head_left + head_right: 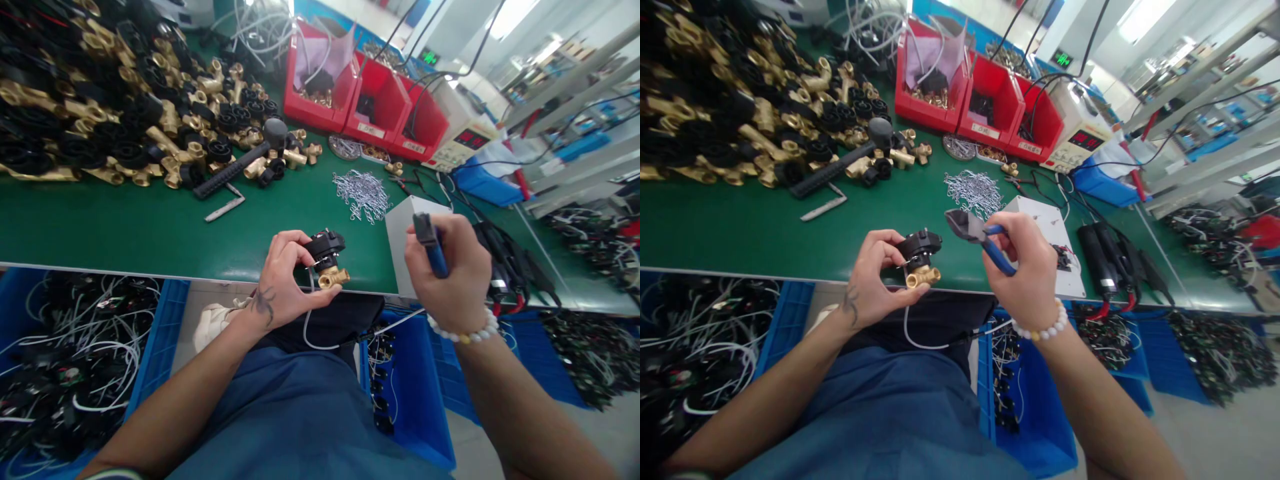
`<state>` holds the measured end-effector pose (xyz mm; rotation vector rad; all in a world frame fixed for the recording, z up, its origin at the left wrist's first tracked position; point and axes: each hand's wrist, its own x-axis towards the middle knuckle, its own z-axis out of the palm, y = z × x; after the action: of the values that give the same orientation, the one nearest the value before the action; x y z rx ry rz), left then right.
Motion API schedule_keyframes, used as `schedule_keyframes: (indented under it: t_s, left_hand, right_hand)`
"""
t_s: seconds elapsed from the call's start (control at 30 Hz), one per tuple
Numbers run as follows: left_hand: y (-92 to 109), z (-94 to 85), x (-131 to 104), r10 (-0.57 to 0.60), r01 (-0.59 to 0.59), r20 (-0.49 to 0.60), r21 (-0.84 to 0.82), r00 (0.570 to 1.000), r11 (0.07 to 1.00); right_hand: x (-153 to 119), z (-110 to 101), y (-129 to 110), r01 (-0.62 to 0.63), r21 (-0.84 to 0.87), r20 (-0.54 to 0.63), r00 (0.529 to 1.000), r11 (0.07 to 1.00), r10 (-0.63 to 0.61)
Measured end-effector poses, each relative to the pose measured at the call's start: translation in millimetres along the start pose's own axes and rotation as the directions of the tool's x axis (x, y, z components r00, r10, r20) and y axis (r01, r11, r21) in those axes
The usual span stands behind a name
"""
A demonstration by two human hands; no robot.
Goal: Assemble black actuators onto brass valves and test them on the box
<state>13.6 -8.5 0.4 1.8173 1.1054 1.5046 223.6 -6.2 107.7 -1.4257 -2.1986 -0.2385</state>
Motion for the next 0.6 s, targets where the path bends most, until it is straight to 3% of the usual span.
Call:
schedule_keyframes:
  t_s: [0.07, 0.13, 0.17, 0.2, 0.27, 0.33, 0.4, 0.47, 0.5, 0.53, 0.6]
  left_hand:
    - [-0.4, -0.2, 0.3, 0.001, -0.001, 0.003, 0.007, 1.0, 1.0]
    - [-0.9, 0.0, 0.2, -0.003, 0.003, -0.003, 0.006, 1.0, 1.0]
    - [-1.2, 0.2, 0.1, -0.006, 0.006, -0.006, 0.003, 1.0, 1.0]
    - [-1.4, 0.5, 0.0, -0.007, 0.007, -0.01, -0.001, 1.0, 1.0]
    - [-1.7, 1.0, -0.2, -0.009, 0.009, -0.013, -0.006, 1.0, 1.0]
    - [-1.7, 1.2, -0.3, -0.011, 0.011, -0.009, -0.011, 1.0, 1.0]
    - [-1.7, 1.3, -0.3, -0.01, 0.01, 0.001, -0.009, 1.0, 1.0]
    - [-1.6, 1.2, -0.1, 0.001, -0.001, 0.012, -0.002, 1.0, 1.0]
    - [-1.5, 1.1, 0.0, 0.007, -0.007, 0.015, 0.001, 1.0, 1.0]
    - [-1.3, 0.9, 0.2, 0.008, -0.008, 0.016, 0.002, 1.0, 1.0]
    - [-0.9, 0.3, 0.4, -0.003, 0.003, 0.011, 0.0, 1.0, 1.0]
  right_hand:
    - [-1.0, 2.8, -0.5, 0.046, -0.024, 0.147, 0.988, 0.999, -0.042]
    - [-0.6, 4.7, -0.8, 0.123, -0.103, 0.396, 0.916, 0.987, -0.073]
    - [0.1, 4.3, -0.7, 0.148, -0.132, 0.441, 0.894, 0.98, -0.075]
    - [1.1, 3.0, -0.5, 0.149, -0.146, 0.416, 0.906, 0.978, -0.076]
    - [2.4, -0.4, -0.3, 0.112, -0.117, 0.196, 0.977, 0.987, -0.088]
    - [1.5, -1.6, -0.9, 0.093, -0.064, 0.024, 0.995, 0.994, -0.092]
    - [-1.1, 0.3, -2.5, 0.144, -0.091, 0.117, 0.984, 0.985, -0.133]
    - [-3.2, 2.7, -4.3, 0.238, -0.146, 0.342, 0.923, 0.96, -0.177]
    - [-3.6, 3.2, -4.9, 0.265, -0.162, 0.398, 0.899, 0.951, -0.183]
    - [-3.5, 3.0, -5.4, 0.257, -0.167, 0.39, 0.904, 0.952, -0.175]
    - [-2.5, 2.0, -5.6, 0.166, -0.135, 0.233, 0.963, 0.977, -0.132]
